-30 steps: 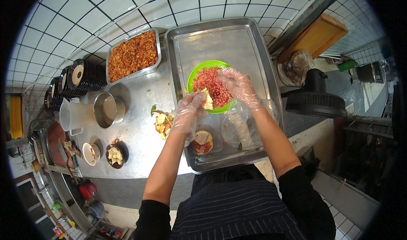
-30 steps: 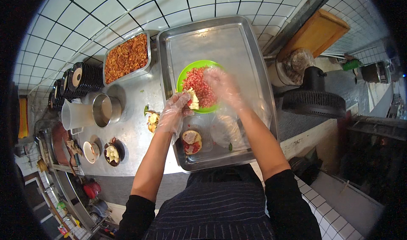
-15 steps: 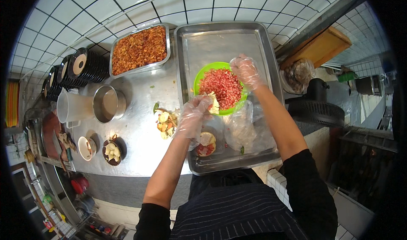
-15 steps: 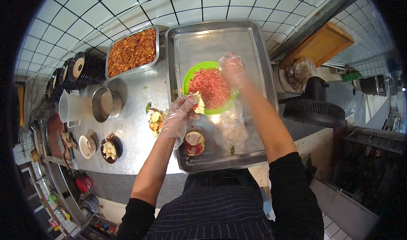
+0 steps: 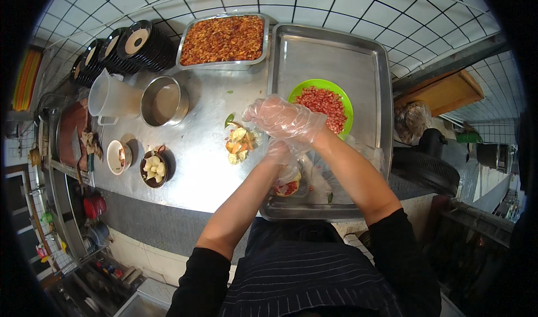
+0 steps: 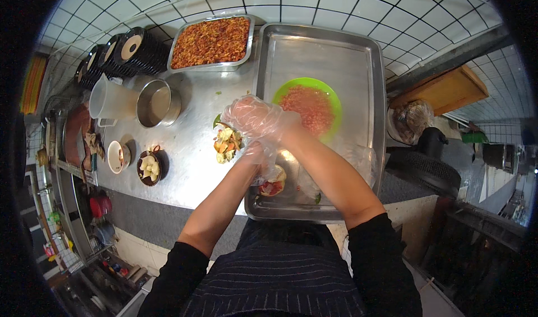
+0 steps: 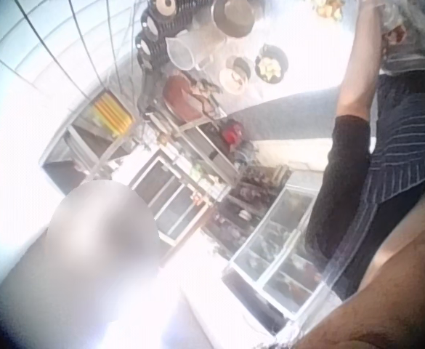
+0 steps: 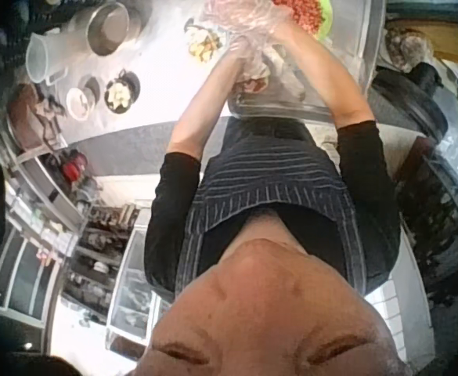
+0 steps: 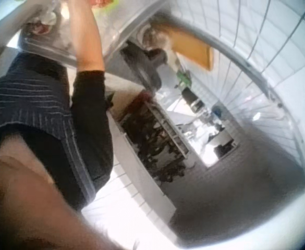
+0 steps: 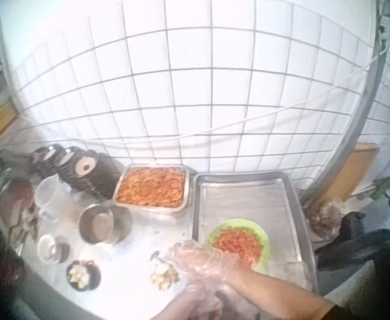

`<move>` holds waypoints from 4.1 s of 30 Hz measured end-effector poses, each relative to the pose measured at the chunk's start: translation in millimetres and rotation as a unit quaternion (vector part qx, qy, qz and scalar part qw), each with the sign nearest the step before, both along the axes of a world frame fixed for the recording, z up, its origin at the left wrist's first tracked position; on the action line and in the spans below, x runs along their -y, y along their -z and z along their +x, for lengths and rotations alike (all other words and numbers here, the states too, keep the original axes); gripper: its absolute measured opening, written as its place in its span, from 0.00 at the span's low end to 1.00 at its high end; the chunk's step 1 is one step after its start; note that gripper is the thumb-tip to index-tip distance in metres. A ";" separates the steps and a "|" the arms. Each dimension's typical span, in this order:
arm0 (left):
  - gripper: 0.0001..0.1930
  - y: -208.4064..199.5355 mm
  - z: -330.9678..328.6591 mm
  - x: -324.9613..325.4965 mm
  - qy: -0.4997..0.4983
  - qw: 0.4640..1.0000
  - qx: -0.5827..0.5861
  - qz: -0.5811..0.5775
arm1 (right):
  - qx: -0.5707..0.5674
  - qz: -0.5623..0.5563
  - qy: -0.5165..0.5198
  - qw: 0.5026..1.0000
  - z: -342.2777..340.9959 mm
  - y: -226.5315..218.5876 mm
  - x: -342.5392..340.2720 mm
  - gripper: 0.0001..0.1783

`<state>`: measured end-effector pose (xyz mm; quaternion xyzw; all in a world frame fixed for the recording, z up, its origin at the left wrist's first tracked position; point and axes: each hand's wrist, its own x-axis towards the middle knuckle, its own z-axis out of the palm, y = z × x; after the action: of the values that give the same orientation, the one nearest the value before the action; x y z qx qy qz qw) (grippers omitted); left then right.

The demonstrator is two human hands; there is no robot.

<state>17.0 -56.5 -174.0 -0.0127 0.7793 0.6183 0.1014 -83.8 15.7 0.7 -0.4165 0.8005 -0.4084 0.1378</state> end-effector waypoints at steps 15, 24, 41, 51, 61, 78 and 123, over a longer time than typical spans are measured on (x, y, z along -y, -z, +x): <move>0.22 -164.4 -45.4 -29.0 -0.076 0.939 0.185 0.279 | 0.307 -0.136 0.269 0.903 -1.8 6.3 -129.5 0.12; 0.20 -139.5 -58.7 -45.0 -0.039 0.965 0.167 0.197 | 0.442 -0.240 0.276 0.819 16.0 24.2 -153.8 0.11; 0.20 -153.2 -65.8 -34.0 -0.062 0.876 0.298 0.375 | 0.557 -0.352 0.264 0.704 17.9 47.1 -148.6 0.14; 0.17 -145.4 -67.1 -39.7 -0.145 0.870 0.291 0.371 | 0.121 -0.168 0.367 0.907 26.4 16.3 -135.4 0.11; 0.10 -139.9 -64.9 -37.7 -0.157 0.875 0.278 0.364 | 0.122 -0.177 0.343 0.914 26.7 15.0 -130.7 0.09; 0.18 -156.2 -63.0 -30.8 -0.135 0.885 0.276 0.350 | 0.381 -0.250 0.336 0.824 31.2 30.0 -132.0 0.10; 0.18 -150.3 -51.6 -40.6 -0.136 0.922 0.237 0.276 | 0.400 -0.330 0.332 0.788 10.9 18.8 -151.4 0.13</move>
<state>-34.5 -15.9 -23.7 -0.2359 0.5219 0.7956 0.1976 -73.0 167.1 -18.1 0.0551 0.5795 -0.7980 0.1559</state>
